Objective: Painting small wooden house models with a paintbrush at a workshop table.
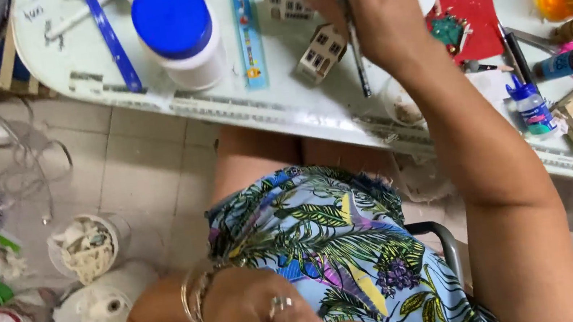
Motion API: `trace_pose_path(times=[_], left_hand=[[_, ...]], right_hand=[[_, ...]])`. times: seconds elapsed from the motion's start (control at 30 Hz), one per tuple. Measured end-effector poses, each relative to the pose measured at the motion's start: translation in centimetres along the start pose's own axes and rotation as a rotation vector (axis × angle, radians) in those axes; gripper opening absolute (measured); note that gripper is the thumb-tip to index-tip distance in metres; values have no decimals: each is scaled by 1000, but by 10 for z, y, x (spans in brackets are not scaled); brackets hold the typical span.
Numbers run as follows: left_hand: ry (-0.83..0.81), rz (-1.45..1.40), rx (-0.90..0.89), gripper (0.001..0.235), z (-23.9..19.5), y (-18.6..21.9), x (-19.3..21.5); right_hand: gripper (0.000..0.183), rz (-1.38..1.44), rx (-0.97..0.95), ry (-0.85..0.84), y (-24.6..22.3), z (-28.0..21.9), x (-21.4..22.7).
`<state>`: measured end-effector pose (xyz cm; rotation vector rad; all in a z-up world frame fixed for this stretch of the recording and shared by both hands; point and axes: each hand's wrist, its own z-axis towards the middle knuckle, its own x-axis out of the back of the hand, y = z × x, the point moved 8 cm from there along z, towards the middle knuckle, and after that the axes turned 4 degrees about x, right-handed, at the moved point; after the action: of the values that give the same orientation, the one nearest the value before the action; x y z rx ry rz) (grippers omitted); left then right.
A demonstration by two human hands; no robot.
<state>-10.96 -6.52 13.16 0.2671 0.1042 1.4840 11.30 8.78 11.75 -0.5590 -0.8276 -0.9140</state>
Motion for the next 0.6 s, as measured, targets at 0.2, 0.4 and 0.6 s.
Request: trace_pose_path(times=[0.2, 0.4, 0.6], left_hand=[[50, 44, 302, 29, -21, -10, -8], [142, 394, 332, 7, -27, -28, 18], [454, 1294, 1014, 54, -62, -97, 109]], right_hand=[[32, -92, -55, -41, 2, -6, -4], [27, -26, -215, 23, -3, -38, 21], [22, 323, -480, 383, -25, -102, 53]])
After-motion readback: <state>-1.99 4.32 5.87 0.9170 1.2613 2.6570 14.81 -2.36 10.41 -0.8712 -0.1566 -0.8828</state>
